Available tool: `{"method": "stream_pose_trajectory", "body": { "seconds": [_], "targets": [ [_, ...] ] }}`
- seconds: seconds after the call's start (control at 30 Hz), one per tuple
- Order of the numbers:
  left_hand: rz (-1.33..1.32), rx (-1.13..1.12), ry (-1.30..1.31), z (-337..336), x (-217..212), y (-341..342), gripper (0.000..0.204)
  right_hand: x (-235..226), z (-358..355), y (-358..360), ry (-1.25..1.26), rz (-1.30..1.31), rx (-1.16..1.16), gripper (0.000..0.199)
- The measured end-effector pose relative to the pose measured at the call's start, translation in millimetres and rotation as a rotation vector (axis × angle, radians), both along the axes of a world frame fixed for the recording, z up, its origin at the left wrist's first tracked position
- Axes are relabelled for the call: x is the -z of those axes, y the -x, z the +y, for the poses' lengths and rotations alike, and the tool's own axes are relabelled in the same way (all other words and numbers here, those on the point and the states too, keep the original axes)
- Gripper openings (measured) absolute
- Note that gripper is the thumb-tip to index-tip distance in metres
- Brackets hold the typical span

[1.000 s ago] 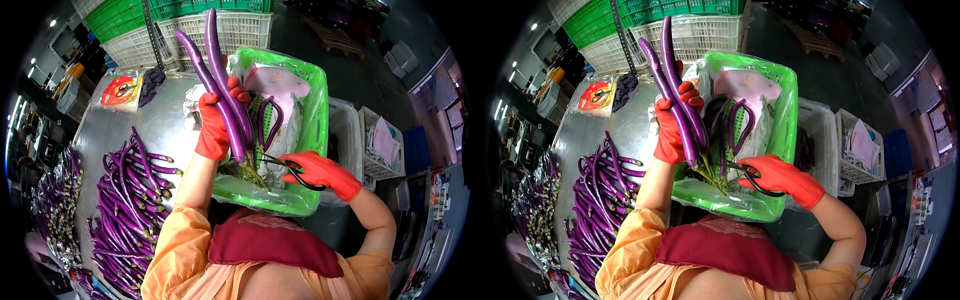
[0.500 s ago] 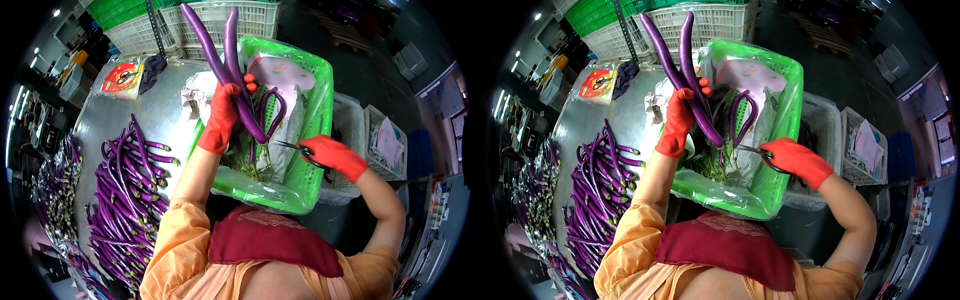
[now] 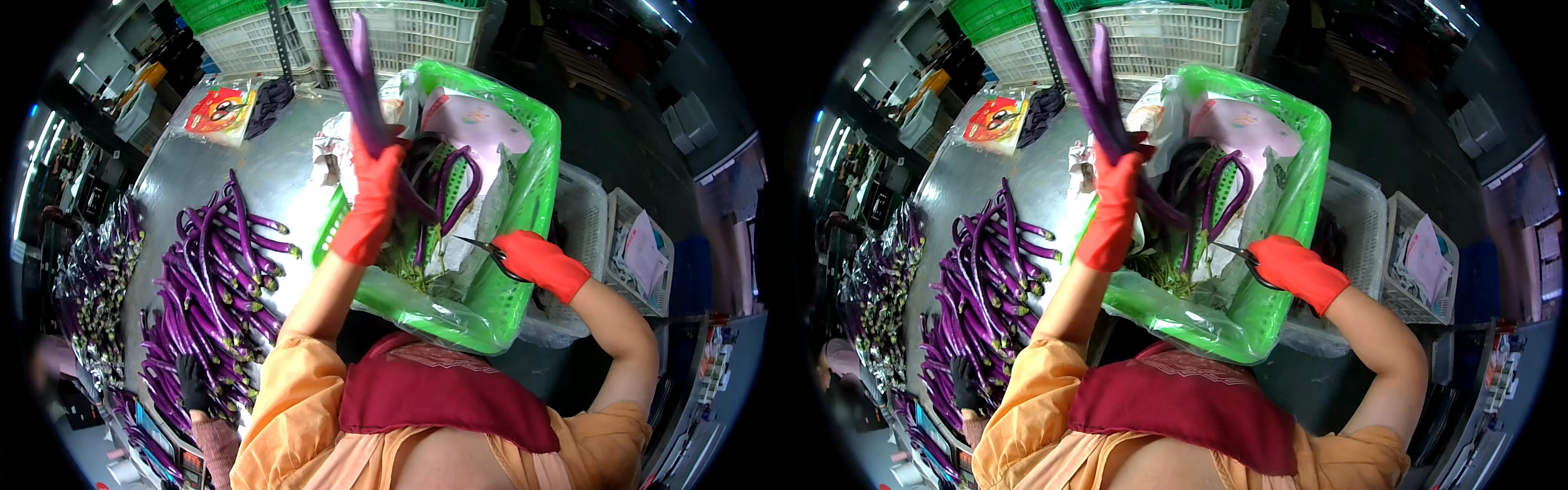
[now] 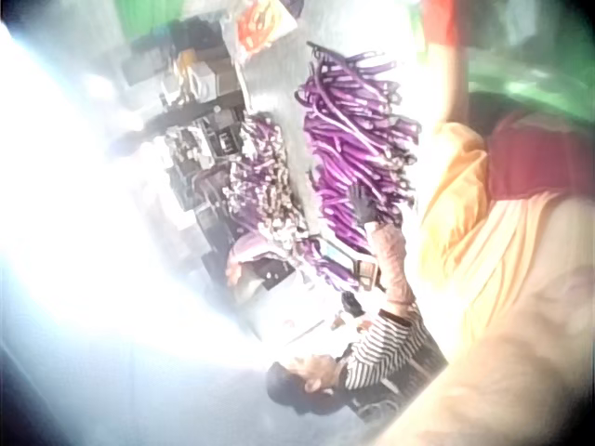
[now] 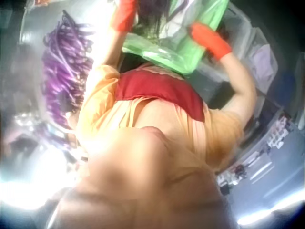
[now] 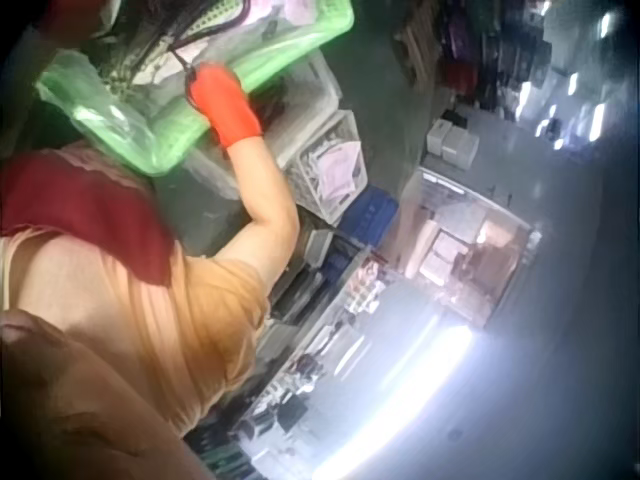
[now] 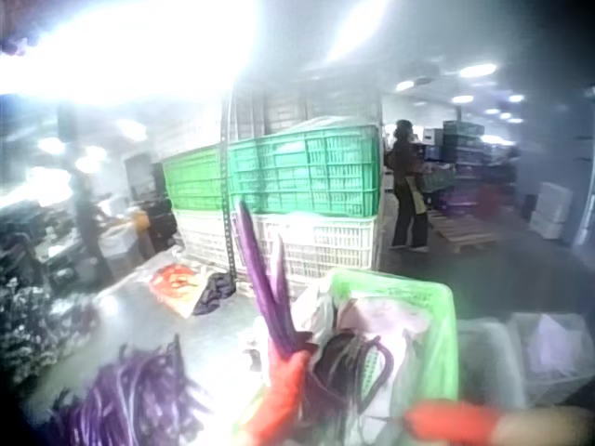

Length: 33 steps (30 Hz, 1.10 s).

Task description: The person trims the stems of eggplants using scissors and places them into a green plastic basket.

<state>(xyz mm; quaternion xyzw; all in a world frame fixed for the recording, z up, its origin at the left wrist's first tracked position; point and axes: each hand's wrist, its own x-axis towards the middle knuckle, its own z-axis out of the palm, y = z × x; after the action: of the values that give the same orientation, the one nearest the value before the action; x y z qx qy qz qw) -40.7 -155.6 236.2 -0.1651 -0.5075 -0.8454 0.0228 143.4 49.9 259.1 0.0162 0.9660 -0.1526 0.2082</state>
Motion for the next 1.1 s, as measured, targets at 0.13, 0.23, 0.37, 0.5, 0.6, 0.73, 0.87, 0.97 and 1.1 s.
{"method": "stream_pose_trajectory", "body": {
  "seconds": [0.13, 0.23, 0.37, 0.5, 0.6, 0.73, 0.87, 0.97, 1.1],
  "targets": [
    [0.052, -0.311, 0.469, -122.4, -91.2, -13.7, 0.047, -0.7, 19.6, -16.9, 0.488, -0.084, 0.374, 0.027],
    [0.006, -0.635, 0.834, -251.1, -115.5, -30.0, 0.057, 7.7, 29.8, -37.3, 0.975, 0.03, 0.446, 0.033],
    [-0.133, -0.821, 1.396, -397.3, -68.9, -30.8, 0.07, 6.6, 18.2, -53.0, 0.984, 0.206, 0.654, 0.035],
    [-0.041, -1.016, 1.966, -449.8, -26.1, -48.0, 0.066, 19.4, 13.9, -62.4, 1.077, 0.348, 0.712, 0.036],
    [0.038, -0.66, 1.208, -305.9, -79.2, -36.3, 0.052, 39.0, 7.1, -67.7, 1.142, 0.453, 0.769, 0.036],
    [-0.084, 0.326, 0.742, -100.2, -98.6, -36.2, 0.04, 59.5, -5.4, -69.1, 1.118, 0.616, 0.799, 0.035],
    [-0.168, 0.94, 1.006, 22.4, 41.0, -30.6, 0.045, 96.2, -11.8, -74.5, 1.272, 0.738, 0.75, 0.033],
    [0.019, 0.474, 1.611, 59.2, 177.7, 18.7, 0.056, 80.4, -11.3, -76.0, 1.376, 0.633, 0.869, 0.034],
    [-0.332, -0.047, 1.481, 55.2, 285.9, 76.8, 0.051, 75.7, -12.4, -78.6, 1.415, 0.612, 0.891, 0.041]
  ]
}}
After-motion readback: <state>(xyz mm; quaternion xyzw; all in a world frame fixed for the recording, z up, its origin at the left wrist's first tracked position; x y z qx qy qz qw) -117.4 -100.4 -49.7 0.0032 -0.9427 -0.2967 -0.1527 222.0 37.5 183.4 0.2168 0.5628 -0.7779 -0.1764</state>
